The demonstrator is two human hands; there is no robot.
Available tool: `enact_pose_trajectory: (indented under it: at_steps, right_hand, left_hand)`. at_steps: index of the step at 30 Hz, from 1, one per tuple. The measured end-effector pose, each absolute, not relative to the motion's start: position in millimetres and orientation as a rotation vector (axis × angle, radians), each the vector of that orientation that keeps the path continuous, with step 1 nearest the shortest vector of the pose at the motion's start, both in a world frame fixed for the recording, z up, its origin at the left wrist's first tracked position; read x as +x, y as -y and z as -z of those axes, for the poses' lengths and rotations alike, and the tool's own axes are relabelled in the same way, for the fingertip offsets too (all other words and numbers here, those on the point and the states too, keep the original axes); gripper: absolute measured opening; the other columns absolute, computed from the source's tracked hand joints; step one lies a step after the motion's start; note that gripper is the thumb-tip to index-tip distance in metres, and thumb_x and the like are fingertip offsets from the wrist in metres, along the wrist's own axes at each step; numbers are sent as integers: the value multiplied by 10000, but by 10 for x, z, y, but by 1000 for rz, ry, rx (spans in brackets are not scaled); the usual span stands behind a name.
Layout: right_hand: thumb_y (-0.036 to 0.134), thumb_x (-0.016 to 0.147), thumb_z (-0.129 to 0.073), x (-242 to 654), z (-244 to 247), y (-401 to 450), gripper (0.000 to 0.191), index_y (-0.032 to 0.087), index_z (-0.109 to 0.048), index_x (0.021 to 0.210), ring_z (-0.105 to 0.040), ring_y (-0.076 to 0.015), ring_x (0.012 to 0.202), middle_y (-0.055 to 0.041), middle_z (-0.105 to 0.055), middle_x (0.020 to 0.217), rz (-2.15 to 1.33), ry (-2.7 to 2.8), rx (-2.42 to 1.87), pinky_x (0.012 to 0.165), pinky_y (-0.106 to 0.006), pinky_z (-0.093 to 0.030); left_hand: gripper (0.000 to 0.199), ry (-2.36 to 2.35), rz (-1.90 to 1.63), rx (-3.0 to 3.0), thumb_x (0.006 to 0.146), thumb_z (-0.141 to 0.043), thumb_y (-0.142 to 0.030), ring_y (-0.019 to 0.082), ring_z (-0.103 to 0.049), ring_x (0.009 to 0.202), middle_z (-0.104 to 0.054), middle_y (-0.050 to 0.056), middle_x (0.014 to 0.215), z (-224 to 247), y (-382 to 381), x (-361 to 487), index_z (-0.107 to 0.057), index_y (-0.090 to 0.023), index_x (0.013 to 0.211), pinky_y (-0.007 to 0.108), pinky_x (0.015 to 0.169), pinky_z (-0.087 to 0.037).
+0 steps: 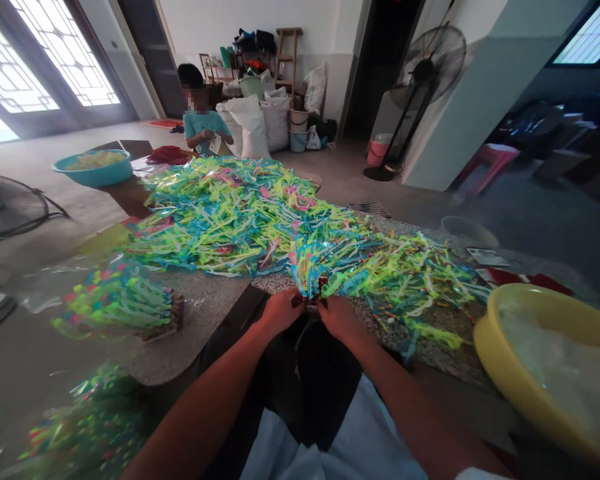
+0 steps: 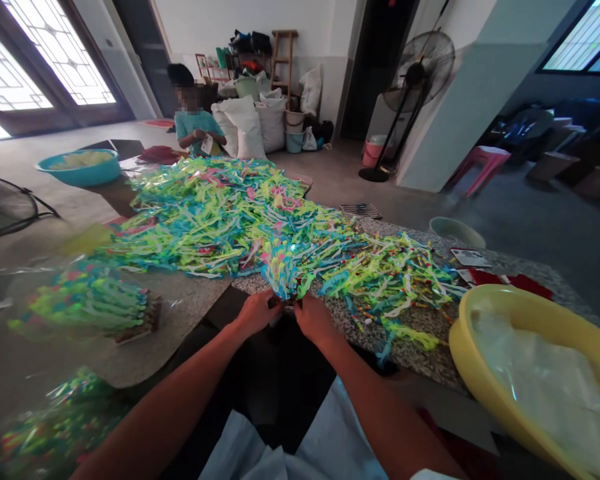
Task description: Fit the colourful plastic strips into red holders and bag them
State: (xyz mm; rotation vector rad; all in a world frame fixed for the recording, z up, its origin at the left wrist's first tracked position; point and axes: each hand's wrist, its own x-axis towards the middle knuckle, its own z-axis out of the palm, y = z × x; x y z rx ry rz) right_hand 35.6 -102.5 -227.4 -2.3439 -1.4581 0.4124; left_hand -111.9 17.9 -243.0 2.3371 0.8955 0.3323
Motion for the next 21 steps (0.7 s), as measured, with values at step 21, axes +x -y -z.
enact_pose_trajectory:
  at_steps: [21]
  right_hand:
    - [320,990,-452,331,2132,956,331,150,-688,1147,-700,-230,856,-132,-747,959,-526,1532,-2362,732,-284,-457]
  left_hand:
    - [185,-919,-319,2377,879,-619,-343,180,-665,747,-728,29,822,2474,-194,-1126,-688,-218,997,255,653,-383]
